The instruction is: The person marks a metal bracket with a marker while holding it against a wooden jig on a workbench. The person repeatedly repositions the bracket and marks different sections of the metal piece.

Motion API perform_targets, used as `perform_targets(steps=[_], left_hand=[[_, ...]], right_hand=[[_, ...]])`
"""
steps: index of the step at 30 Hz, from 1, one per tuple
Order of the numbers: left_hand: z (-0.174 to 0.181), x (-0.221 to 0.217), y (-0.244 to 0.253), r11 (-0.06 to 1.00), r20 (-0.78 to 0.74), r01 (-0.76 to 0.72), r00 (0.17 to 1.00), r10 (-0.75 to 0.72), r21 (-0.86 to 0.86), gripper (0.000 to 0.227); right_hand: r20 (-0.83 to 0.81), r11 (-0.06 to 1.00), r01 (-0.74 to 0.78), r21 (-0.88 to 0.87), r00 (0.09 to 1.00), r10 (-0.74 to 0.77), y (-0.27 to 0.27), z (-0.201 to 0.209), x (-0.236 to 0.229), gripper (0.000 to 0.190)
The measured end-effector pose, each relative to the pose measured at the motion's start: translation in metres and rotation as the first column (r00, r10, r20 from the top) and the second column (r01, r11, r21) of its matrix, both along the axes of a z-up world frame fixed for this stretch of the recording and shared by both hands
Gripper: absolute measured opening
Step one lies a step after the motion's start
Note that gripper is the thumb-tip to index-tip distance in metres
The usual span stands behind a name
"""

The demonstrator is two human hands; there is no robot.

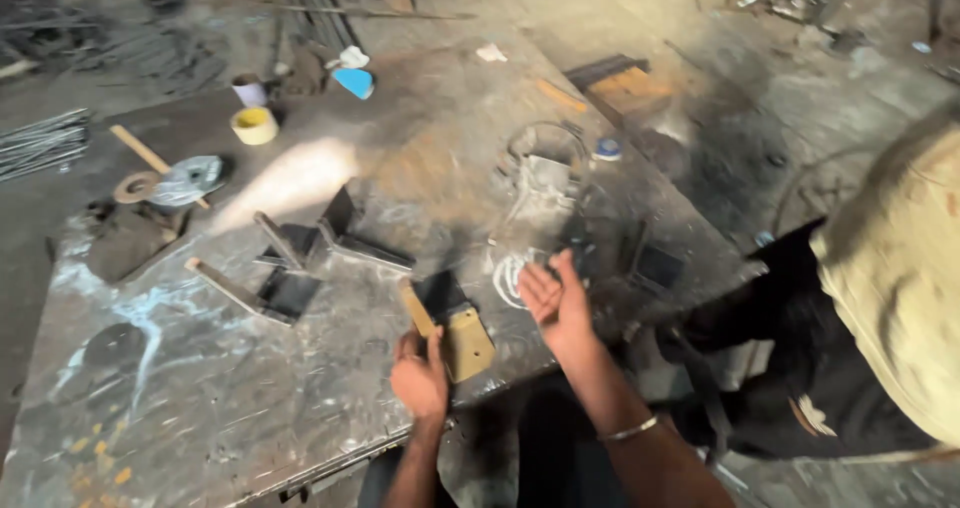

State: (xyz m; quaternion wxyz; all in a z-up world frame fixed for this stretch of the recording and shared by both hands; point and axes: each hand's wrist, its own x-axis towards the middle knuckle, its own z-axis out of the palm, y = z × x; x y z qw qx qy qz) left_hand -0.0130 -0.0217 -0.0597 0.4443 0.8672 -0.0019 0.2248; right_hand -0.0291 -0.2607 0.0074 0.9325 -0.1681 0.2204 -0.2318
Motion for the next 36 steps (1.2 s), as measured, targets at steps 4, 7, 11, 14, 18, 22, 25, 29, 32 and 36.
perform_targets(steps=[4, 7, 11, 14, 18, 22, 25, 29, 32, 36], left_hand=[[-0.003, -0.008, 0.005, 0.999, -0.024, 0.035, 0.999, -0.034, 0.020, 0.050], [-0.002, -0.015, 0.014, 0.998, -0.106, 0.054, 0.993, -0.050, 0.041, 0.050], [-0.005, -0.002, 0.011, 0.995, -0.092, 0.096, 0.991, -0.093, 0.029, 0.052], [0.007, -0.010, 0.010, 0.995, -0.137, 0.100, 0.986, -0.097, 0.017, 0.051], [0.016, -0.010, 0.011, 0.996, -0.181, 0.092, 0.980, -0.087, 0.022, 0.049], [0.009, -0.010, 0.011, 0.996, -0.145, 0.092, 0.985, -0.091, -0.004, 0.048], [0.009, -0.009, 0.011, 0.995, -0.112, 0.103, 0.988, -0.104, -0.012, 0.047], [0.010, -0.011, 0.010, 0.995, -0.120, 0.100, 0.988, -0.101, -0.012, 0.045], [0.009, -0.011, 0.007, 0.997, -0.119, 0.079, 0.990, -0.077, 0.017, 0.046], [0.012, -0.011, 0.006, 0.995, -0.114, 0.033, 0.993, -0.023, 0.090, 0.050]], right_hand=[[-0.296, 0.873, -0.183, -0.451, 0.954, 0.047, 0.017, -0.073, 0.002, 0.037], [-0.174, 0.402, -0.119, -0.908, 0.979, -0.103, 0.021, -0.092, -0.001, 0.041], [-0.130, -0.288, -0.140, -0.947, 0.990, -0.056, 0.032, -0.044, 0.003, 0.054], [-0.106, -0.405, -0.037, -0.914, 0.983, 0.151, 0.052, -0.032, 0.010, 0.064], [-0.101, -0.467, 0.046, -0.883, 0.954, 0.284, 0.065, -0.039, 0.029, 0.062], [-0.252, -0.498, -0.073, -0.864, 0.919, 0.303, 0.072, -0.048, 0.035, 0.049], [-0.211, -0.468, -0.045, -0.882, 0.927, 0.308, 0.073, -0.053, 0.037, 0.045], [-0.181, -0.422, -0.032, -0.906, 0.931, 0.317, 0.073, -0.058, 0.036, 0.044], [-0.217, -0.446, -0.071, -0.892, 0.933, 0.285, 0.074, -0.054, 0.035, 0.044], [-0.188, -0.460, -0.032, -0.888, 0.936, 0.298, 0.074, -0.054, 0.036, 0.043]])
